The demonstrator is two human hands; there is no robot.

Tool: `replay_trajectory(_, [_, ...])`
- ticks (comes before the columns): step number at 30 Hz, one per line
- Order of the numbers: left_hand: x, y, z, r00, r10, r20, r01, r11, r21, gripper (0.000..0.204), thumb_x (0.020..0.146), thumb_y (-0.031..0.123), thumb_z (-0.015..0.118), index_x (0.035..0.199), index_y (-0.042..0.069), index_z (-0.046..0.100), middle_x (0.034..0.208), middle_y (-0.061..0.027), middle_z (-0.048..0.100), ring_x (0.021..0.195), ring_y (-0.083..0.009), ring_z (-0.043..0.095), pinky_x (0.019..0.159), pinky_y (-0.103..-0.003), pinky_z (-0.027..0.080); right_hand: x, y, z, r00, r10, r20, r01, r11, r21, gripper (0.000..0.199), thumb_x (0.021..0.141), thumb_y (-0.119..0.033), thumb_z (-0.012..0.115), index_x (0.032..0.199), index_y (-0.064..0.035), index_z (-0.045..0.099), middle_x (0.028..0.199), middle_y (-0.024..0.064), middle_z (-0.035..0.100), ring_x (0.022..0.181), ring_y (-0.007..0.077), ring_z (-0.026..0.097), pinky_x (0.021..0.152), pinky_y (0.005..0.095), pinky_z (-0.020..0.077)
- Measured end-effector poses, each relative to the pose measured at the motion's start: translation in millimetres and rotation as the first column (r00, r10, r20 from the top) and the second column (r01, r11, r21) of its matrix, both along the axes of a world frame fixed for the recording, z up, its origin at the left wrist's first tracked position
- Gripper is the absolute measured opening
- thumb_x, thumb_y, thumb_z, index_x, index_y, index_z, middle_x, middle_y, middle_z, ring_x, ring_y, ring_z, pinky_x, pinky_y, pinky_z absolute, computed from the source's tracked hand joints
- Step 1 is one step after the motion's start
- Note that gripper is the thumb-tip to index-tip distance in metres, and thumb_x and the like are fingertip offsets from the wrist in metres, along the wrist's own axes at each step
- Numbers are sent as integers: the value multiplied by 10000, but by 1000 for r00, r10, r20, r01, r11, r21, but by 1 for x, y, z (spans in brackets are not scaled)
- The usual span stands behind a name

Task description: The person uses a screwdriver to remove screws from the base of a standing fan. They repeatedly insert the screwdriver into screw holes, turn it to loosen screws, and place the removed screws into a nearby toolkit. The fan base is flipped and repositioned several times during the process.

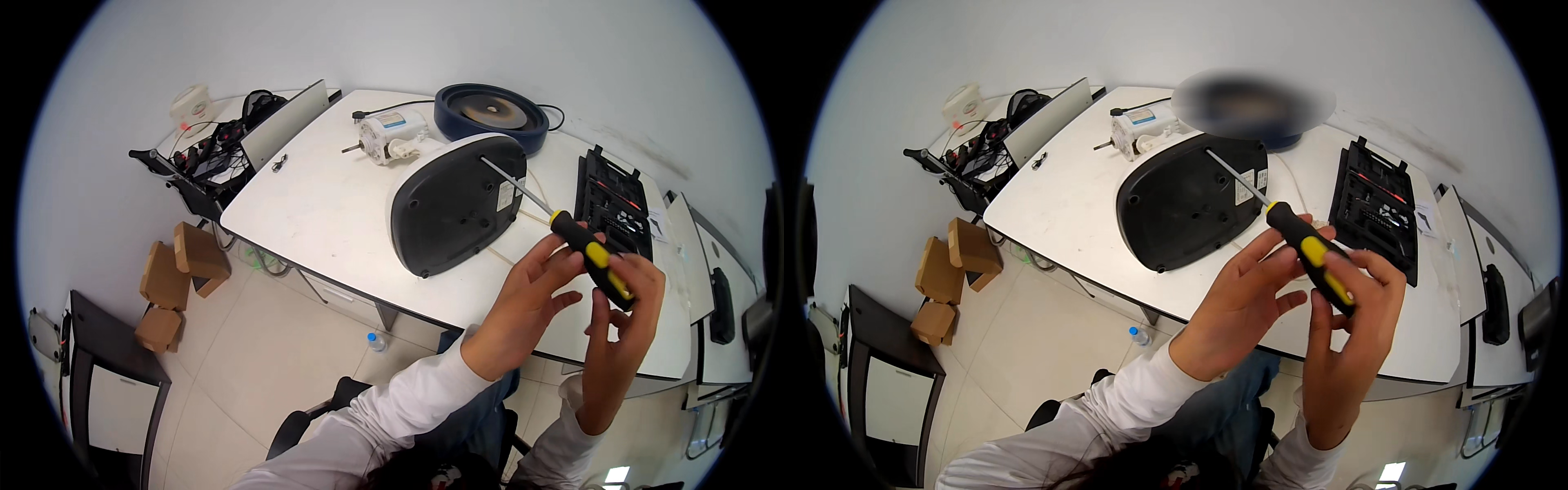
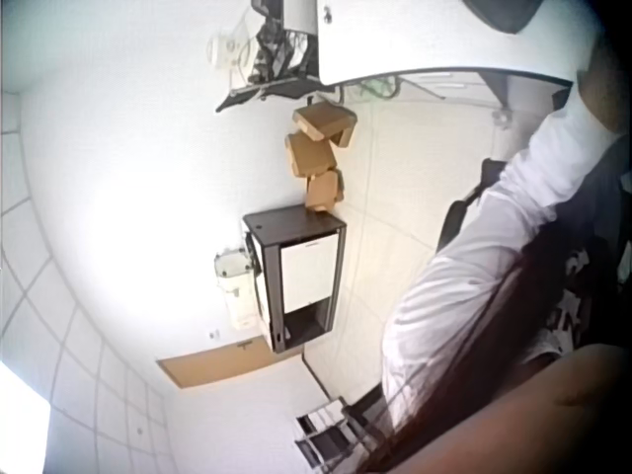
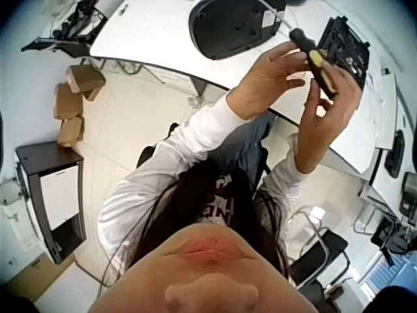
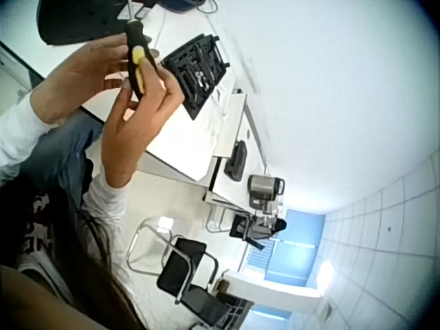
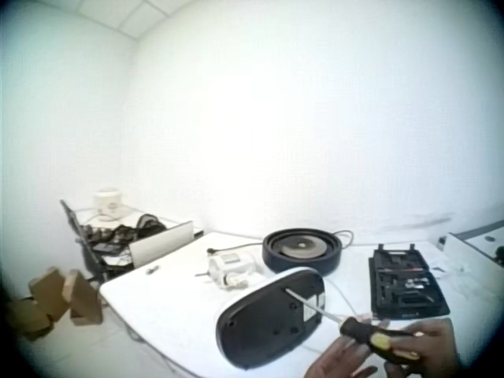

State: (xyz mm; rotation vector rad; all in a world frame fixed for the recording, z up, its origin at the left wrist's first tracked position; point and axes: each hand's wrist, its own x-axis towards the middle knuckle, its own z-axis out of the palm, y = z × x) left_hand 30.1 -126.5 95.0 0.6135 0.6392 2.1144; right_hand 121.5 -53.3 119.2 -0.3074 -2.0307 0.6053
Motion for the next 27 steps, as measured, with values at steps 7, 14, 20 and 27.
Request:
replay_trajectory(7, [-2,4,-3,999,40,32,-39,999,-26,493,917,341,562,1334,119,423,1035,51,581,932,-43,492,804,-236,365,-2,0,-4,993,105,-56,-99,989,109,368,734,98,604,1067,-58,602,1173,143,465,956,233,518,672,282,460])
replay_trajectory(14, [-1,4,-10,996,66,63,-61,995,-81,368,917,296,555,1232,117,491,1108,16,585,1024,-78,497,892,-277,346,2,10,0,993,33,112,-6,972,-234,225,878,-125,592,1079,-28,564,1011,109,546,837,152,552,522,240,431])
replay_trajectory(20, [1,-1,-6,992,-89,93,78,990,118,513,944,356,488,1371,109,348,1368,-39,427,1213,-139,430,1002,-337,317,2,0,0,996,91,12,-91,996,-10,331,742,95,612,1018,-86,628,1079,111,494,878,195,546,560,231,462])
replay_trajectory(27, [0,5,-10,995,-38,94,30,996,89,491,916,316,569,1338,105,430,1095,43,570,976,-47,492,805,-241,361,3,1,-1,989,151,4,-150,979,140,499,647,51,683,1113,-122,641,1207,128,468,979,252,500,691,300,485])
